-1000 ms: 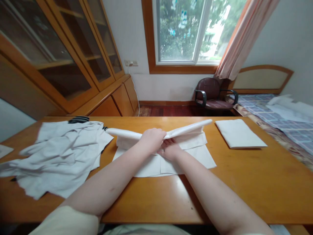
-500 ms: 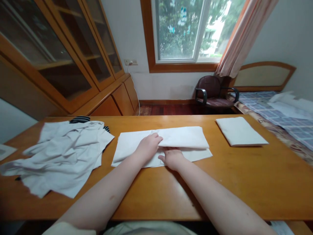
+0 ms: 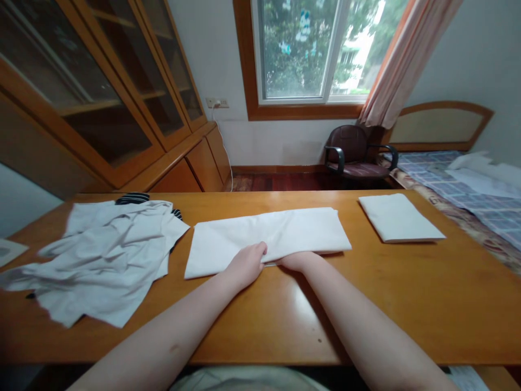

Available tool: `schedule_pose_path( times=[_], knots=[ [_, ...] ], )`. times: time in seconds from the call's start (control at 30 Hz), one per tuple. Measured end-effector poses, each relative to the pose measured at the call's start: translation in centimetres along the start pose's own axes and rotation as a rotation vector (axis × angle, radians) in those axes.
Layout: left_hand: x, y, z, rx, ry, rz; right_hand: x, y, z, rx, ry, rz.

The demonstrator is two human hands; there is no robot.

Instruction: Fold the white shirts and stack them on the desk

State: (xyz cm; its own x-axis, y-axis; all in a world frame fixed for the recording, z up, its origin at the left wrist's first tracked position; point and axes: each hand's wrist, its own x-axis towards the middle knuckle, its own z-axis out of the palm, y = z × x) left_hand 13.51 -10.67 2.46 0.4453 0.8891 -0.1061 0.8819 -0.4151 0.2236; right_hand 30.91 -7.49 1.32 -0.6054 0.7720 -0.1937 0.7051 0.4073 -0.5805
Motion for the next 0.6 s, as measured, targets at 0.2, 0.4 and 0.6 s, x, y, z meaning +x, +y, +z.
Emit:
schedule_pose_path(
  times=[0.2, 0.4, 0.6],
  knots=[
    [-0.6, -0.2, 1.0, -0.044, 0.041, 0.001, -5.3, 4.7, -3.6, 0.365, 0.103, 0.202],
    [-0.2, -0.7, 0.5, -0.09, 0.015, 0.04, -8.2, 9.2, -6.7, 1.203, 0.411, 0.41],
    [0.2, -1.1, 0.4, -0.122, 0.005, 0.072, -8.5, 10.0, -8.0, 1.317, 0.582, 0.642]
  ],
)
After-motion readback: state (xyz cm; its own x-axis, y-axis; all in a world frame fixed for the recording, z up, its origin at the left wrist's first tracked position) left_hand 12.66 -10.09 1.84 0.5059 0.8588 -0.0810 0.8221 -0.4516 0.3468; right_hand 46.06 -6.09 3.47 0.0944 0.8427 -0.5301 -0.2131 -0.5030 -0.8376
